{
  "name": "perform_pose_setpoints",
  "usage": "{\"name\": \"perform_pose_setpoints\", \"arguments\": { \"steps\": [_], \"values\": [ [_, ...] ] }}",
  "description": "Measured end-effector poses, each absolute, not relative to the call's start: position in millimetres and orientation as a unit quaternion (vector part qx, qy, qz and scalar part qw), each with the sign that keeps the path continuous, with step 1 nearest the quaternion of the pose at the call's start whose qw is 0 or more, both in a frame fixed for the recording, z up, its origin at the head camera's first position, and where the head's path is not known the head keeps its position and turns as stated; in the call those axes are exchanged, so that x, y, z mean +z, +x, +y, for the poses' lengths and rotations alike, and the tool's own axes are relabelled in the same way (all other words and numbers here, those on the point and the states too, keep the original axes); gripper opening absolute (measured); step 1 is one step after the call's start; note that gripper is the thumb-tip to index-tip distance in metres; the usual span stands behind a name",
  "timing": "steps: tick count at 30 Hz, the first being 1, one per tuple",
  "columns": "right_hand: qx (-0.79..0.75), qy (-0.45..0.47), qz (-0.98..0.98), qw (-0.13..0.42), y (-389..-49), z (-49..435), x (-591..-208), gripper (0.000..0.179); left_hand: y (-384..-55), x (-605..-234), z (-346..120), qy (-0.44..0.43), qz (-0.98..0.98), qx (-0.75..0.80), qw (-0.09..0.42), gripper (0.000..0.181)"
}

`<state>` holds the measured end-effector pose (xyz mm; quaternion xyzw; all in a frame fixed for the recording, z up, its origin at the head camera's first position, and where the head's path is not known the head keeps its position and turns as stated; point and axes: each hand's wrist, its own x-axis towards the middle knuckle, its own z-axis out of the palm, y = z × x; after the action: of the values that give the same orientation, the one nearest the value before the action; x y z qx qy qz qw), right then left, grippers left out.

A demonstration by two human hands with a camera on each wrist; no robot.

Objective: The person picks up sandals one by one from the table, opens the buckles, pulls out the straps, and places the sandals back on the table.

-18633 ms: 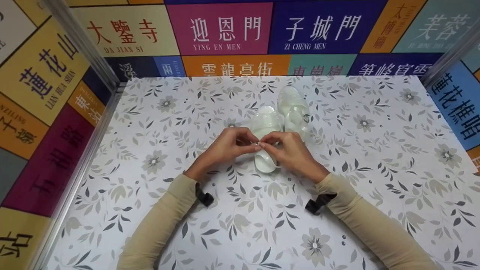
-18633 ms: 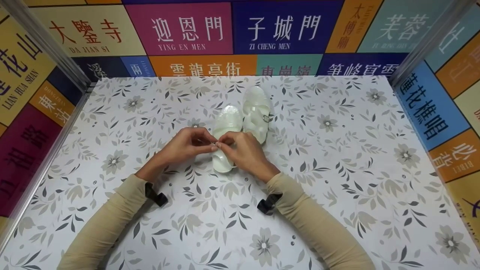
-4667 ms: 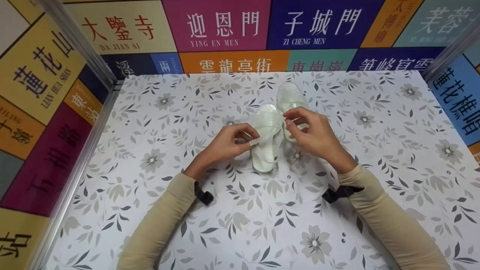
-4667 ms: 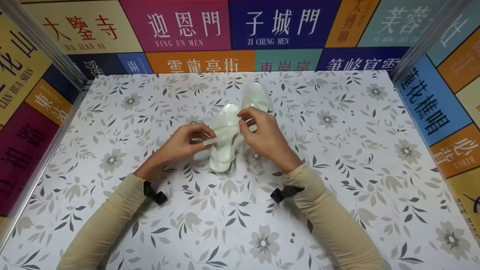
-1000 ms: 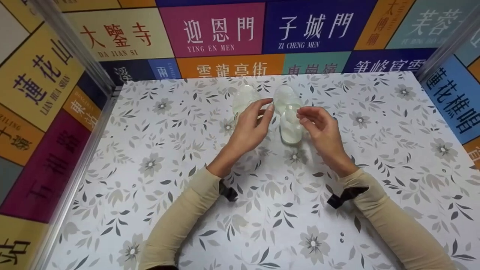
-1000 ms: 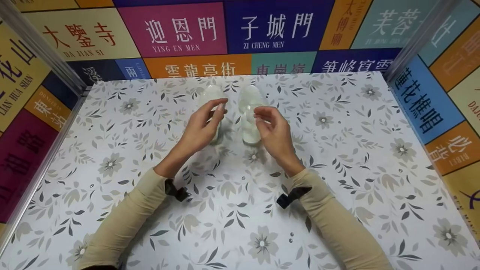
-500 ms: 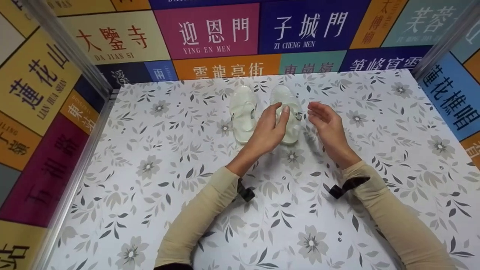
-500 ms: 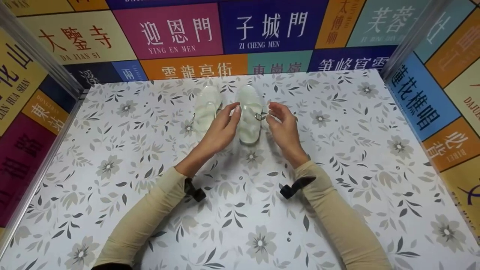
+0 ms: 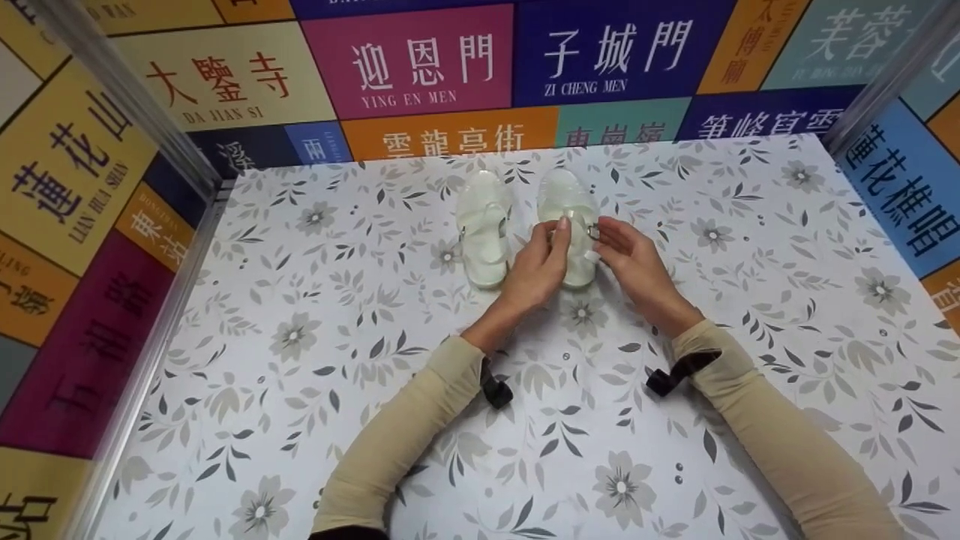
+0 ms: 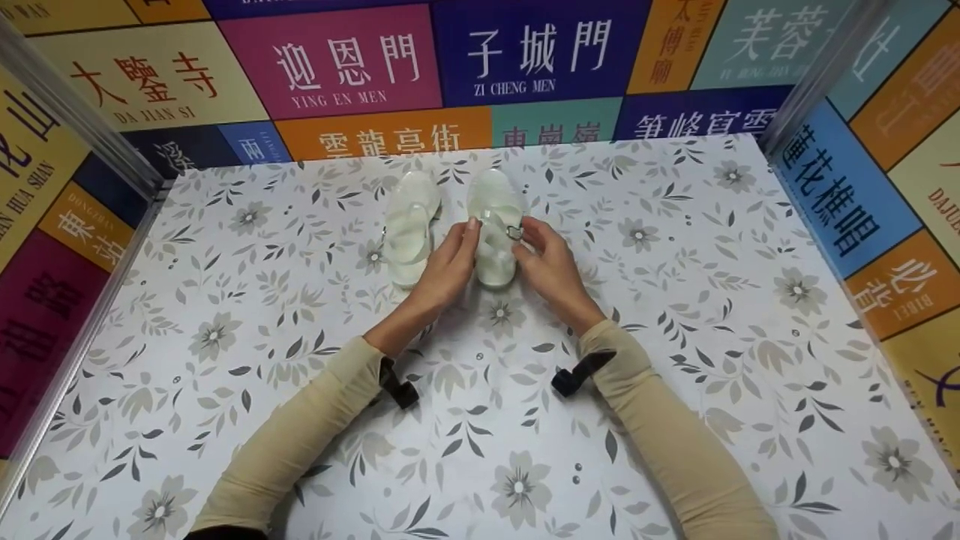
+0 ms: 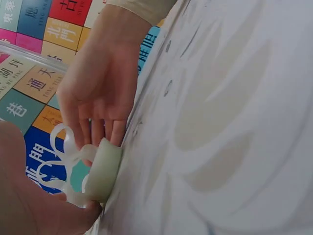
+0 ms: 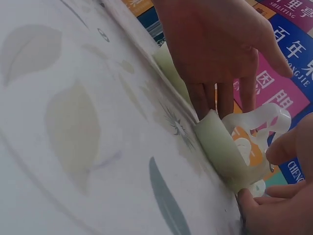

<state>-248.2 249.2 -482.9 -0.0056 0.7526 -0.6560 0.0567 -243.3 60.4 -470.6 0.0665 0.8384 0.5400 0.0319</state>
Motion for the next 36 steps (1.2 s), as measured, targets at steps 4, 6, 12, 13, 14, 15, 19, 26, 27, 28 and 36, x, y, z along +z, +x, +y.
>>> {"name": "perform_pose_setpoints", "arguments": {
  "steps": [4, 6, 12, 13, 14, 15, 19, 26, 27, 28, 36],
  "values": [
    [-0.642, -0.025, 0.764, 0.057, -249.4, 246.7, -485.2, 0.060, -241.7, -471.7, 57.6, 0.063, 0.833, 0.548, 0.030, 0.062],
    [-0.641, -0.034, 0.764, 0.055, -249.6, 245.3, -485.4, 0.058, -241.2, -471.1, 55.4, 0.064, 0.830, 0.554, 0.029, 0.061],
    [-0.650, -0.065, 0.755, 0.053, -248.4, 244.1, -486.6, 0.050, -236.2, -469.5, 49.0, 0.073, 0.818, 0.570, 0.026, 0.061],
    [-0.652, -0.070, 0.753, 0.054, -248.1, 244.2, -487.1, 0.049, -235.3, -469.7, 48.0, 0.075, 0.817, 0.571, 0.024, 0.062],
    [-0.654, -0.075, 0.751, 0.054, -248.1, 244.2, -487.9, 0.048, -234.5, -469.8, 47.0, 0.078, 0.818, 0.570, 0.020, 0.062],
    [-0.655, -0.081, 0.749, 0.054, -247.9, 244.2, -488.6, 0.047, -233.3, -469.7, 45.9, 0.082, 0.820, 0.566, 0.017, 0.063],
    [-0.650, -0.105, 0.751, 0.055, -243.6, 243.4, -488.7, 0.046, -226.3, -470.1, 41.3, 0.106, 0.839, 0.534, 0.002, 0.064],
    [-0.637, -0.117, 0.759, 0.065, -227.6, 242.5, -483.1, 0.046, -207.6, -470.1, 30.6, 0.144, 0.840, 0.523, 0.000, 0.064],
    [-0.636, -0.116, 0.760, 0.068, -225.0, 242.5, -482.9, 0.046, -205.1, -470.4, 28.7, 0.146, 0.839, 0.523, 0.001, 0.063],
    [-0.634, -0.116, 0.762, 0.071, -222.1, 242.3, -482.9, 0.046, -202.7, -470.7, 26.9, 0.147, 0.839, 0.523, 0.002, 0.063],
    [-0.628, -0.125, 0.764, 0.077, -203.5, 239.8, -482.7, 0.043, -185.5, -471.4, 16.3, 0.174, 0.838, 0.517, 0.008, 0.058]
  ]
}}
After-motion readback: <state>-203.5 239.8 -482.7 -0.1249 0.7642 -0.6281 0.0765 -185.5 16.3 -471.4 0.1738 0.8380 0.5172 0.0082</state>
